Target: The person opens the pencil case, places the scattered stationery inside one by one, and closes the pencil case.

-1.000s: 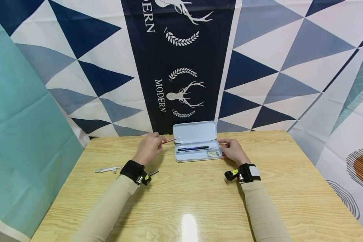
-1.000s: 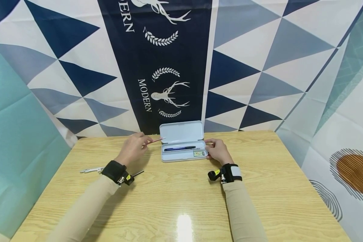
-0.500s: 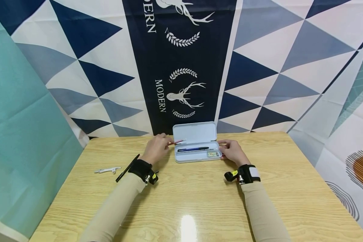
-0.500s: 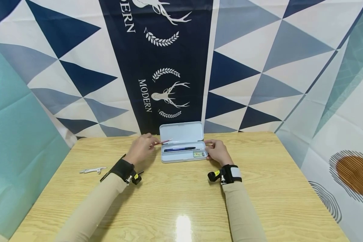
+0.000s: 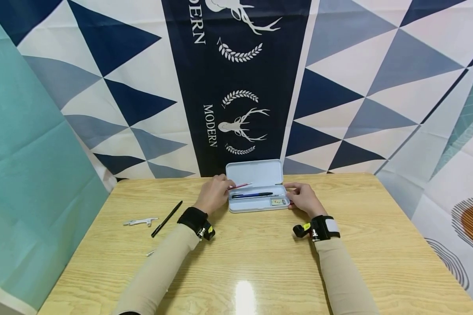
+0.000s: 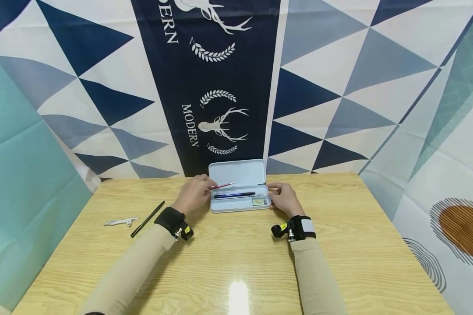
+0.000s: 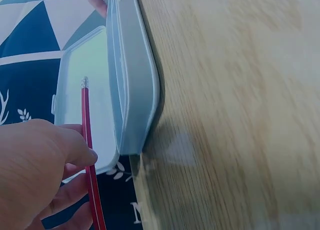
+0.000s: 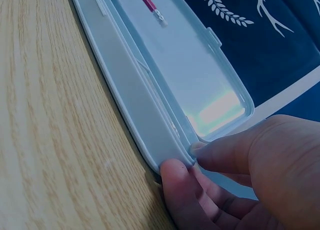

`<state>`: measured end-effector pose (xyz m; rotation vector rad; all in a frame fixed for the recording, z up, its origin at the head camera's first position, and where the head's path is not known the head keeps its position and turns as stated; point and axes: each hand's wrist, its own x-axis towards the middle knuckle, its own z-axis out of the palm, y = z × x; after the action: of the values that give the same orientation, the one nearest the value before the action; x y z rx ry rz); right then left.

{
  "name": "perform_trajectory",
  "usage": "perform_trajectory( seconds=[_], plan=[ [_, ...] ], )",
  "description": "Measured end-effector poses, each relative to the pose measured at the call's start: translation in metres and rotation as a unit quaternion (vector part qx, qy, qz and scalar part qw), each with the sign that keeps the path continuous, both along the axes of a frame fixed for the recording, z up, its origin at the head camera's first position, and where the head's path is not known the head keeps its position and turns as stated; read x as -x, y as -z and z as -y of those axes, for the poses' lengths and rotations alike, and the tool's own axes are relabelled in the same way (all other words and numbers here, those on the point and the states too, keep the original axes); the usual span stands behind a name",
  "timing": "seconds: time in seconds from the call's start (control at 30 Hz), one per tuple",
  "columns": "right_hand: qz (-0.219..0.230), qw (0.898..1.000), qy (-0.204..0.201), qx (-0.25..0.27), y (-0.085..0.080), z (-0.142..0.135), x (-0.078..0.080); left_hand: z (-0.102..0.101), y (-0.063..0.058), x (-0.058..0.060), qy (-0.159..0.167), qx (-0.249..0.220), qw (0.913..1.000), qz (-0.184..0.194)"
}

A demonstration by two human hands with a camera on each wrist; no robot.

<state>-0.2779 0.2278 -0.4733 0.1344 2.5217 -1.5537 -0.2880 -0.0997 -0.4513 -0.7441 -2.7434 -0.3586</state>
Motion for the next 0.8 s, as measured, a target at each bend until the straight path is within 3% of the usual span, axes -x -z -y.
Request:
perform_trajectory(
  seconds=[0.43, 0.47, 0.67, 0.7, 0.8],
  plan=[
    [0.008, 1.000, 0.007, -0.002, 0.001, 0.000, 0.002, -0.028, -0.002, 0.003, 0.028, 0.022, 0.9993, -0.011],
    [0.009, 1.000, 0.006, -0.002, 0.002, 0.000, 0.002, -0.028, 0.007, 0.010, 0.036, 0.018, 0.9990, -0.018],
    [0.009, 1.000, 0.003, 0.001, 0.001, -0.001, 0.002, -0.040, 0.010, 0.013, 0.044, 0.019, 0.9981, -0.039],
    [0.009, 1.000, 0.005, 0.003, 0.001, -0.001, 0.002, -0.045, 0.000, 0.006, 0.039, 0.024, 0.9983, -0.035],
    [0.007, 1.000, 0.002, 0.004, 0.000, -0.001, 0.002, -0.052, -0.001, 0.005, 0.032, 0.031, 0.9986, -0.029]
  ],
)
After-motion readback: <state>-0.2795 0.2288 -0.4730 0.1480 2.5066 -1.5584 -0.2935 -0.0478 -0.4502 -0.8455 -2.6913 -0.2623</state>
